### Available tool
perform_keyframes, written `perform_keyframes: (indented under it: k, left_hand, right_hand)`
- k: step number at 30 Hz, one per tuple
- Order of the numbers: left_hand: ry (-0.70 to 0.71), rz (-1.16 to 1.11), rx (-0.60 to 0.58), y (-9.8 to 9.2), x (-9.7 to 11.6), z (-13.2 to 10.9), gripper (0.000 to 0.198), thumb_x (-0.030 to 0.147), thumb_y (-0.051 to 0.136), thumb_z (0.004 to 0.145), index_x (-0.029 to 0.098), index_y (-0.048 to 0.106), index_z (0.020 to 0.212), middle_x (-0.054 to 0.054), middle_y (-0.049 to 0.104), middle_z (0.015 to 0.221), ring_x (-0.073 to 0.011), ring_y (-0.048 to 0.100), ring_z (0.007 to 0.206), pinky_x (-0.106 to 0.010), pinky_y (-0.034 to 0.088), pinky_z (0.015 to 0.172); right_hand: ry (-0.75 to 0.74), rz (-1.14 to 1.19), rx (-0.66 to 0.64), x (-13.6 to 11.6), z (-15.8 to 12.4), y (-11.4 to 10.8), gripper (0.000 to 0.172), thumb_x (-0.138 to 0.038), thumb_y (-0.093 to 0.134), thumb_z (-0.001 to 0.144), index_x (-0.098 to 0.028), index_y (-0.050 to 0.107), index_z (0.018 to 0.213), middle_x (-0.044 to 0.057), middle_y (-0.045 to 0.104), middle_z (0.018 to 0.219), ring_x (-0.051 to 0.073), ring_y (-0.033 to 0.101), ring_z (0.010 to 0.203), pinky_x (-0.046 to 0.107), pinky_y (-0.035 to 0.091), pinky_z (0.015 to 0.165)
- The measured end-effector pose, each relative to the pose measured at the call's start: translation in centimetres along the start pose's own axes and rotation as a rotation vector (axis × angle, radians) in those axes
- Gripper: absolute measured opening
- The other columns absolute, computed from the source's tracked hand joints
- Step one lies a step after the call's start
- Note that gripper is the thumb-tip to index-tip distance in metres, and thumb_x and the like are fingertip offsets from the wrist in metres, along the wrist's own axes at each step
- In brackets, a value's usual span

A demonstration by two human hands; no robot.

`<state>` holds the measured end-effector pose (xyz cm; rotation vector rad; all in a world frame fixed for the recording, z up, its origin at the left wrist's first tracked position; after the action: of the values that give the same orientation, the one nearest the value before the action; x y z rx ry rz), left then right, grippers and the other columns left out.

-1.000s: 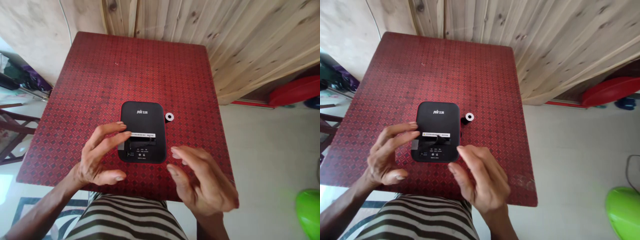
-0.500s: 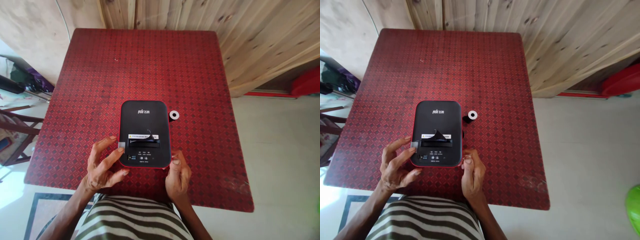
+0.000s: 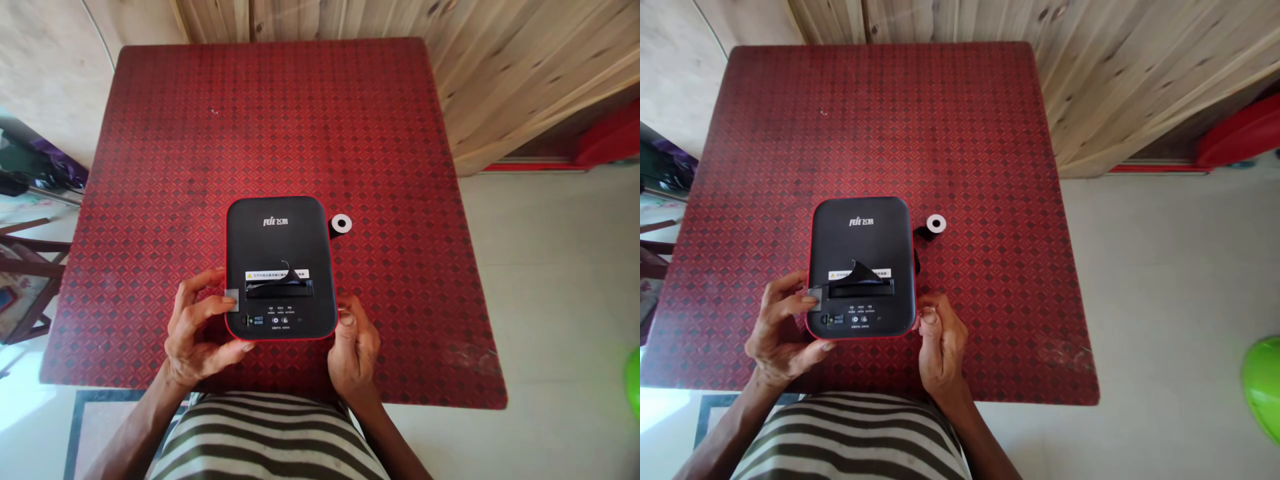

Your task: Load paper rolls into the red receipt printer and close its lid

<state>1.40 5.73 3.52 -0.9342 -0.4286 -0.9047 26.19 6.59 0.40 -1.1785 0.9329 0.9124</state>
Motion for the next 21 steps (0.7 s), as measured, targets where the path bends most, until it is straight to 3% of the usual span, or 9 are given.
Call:
perform_keyframes:
  k: [7,9,11,14,16,19,21]
  left_hand:
    - [0.0,-0.039,-0.022,0.2,0.0,-0.2,0.047,0.042,0.083,0.088,0.023,0.066,0.127,-0.013,0.067,0.132,-0.027,0.067,0.117,-0.042,0.061,0.09]
    - [0.017,-0.021,-0.024,0.2,0.2,-0.3,0.045,0.039,0.081,0.09,0.022,0.065,0.129,-0.013,0.067,0.13,-0.0267,0.067,0.115,-0.042,0.061,0.089]
    - [0.043,0.006,-0.021,0.1,0.5,-0.3,0.045,0.038,0.08,0.091,0.021,0.065,0.13,-0.014,0.067,0.129,-0.0266,0.068,0.113,-0.041,0.062,0.088]
    - [0.062,0.033,-0.015,0.1,0.8,-0.2,0.047,0.037,0.079,0.091,0.021,0.063,0.132,-0.015,0.067,0.129,-0.0272,0.068,0.112,-0.042,0.063,0.087]
    - [0.066,0.043,-0.02,0.1,0.9,-0.2,0.049,0.035,0.079,0.091,0.021,0.061,0.134,-0.015,0.066,0.13,-0.0278,0.068,0.114,-0.043,0.063,0.089]
    - [0.077,0.06,-0.033,0.3,1.1,-0.3,0.05,0.033,0.078,0.091,0.021,0.06,0.137,-0.015,0.066,0.129,-0.0275,0.068,0.114,-0.042,0.064,0.09]
    - [0.082,0.062,-0.035,0.3,1.2,-0.3,0.05,0.032,0.077,0.092,0.02,0.06,0.137,-0.016,0.066,0.129,-0.0269,0.068,0.114,-0.041,0.064,0.09]
  right_hand:
    - [0.014,-0.023,0.032,0.1,-0.1,-0.8,0.039,-0.037,0.038,0.113,-0.023,0.07,0.095,-0.003,0.062,0.067,0.013,0.059,0.055,0.026,0.047,0.053]
    - [-0.049,-0.08,0.103,-1.4,1.0,-2.2,0.025,-0.032,0.049,0.11,-0.024,0.072,0.103,-0.004,0.066,0.071,0.012,0.062,0.057,0.024,0.048,0.053]
    - [-0.208,-0.175,0.135,-4.5,2.9,-3.1,0.009,-0.024,0.063,0.104,-0.025,0.072,0.108,-0.002,0.073,0.083,0.012,0.067,0.063,0.024,0.053,0.058]
    - [-0.531,-0.375,-0.047,-9.8,6.1,-1.3,0.017,-0.015,0.07,0.1,-0.026,0.073,0.113,0.001,0.079,0.101,0.016,0.074,0.087,0.03,0.06,0.079]
    - [-0.65,-0.496,-0.269,-11.7,7.9,1.6,0.02,-0.012,0.061,0.104,-0.024,0.074,0.114,0.004,0.08,0.105,0.019,0.074,0.095,0.033,0.06,0.087]
    - [-0.656,-0.738,-0.6,-11.7,9.5,6.3,0.019,-0.008,0.059,0.102,-0.019,0.075,0.103,0.008,0.08,0.103,0.023,0.074,0.096,0.035,0.057,0.078]
    - [-0.583,-0.887,-0.737,-10.9,10.1,8.5,0.015,-0.008,0.065,0.099,-0.017,0.076,0.101,0.009,0.079,0.101,0.024,0.075,0.092,0.034,0.053,0.069]
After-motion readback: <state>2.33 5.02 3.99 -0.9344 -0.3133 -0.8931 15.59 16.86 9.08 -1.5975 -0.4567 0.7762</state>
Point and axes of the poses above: each hand's wrist, its own z-axis towards the middle knuckle, its own y-axis out of the palm, x = y × z, the point moved 7 cm from there along z, towards the middle knuckle
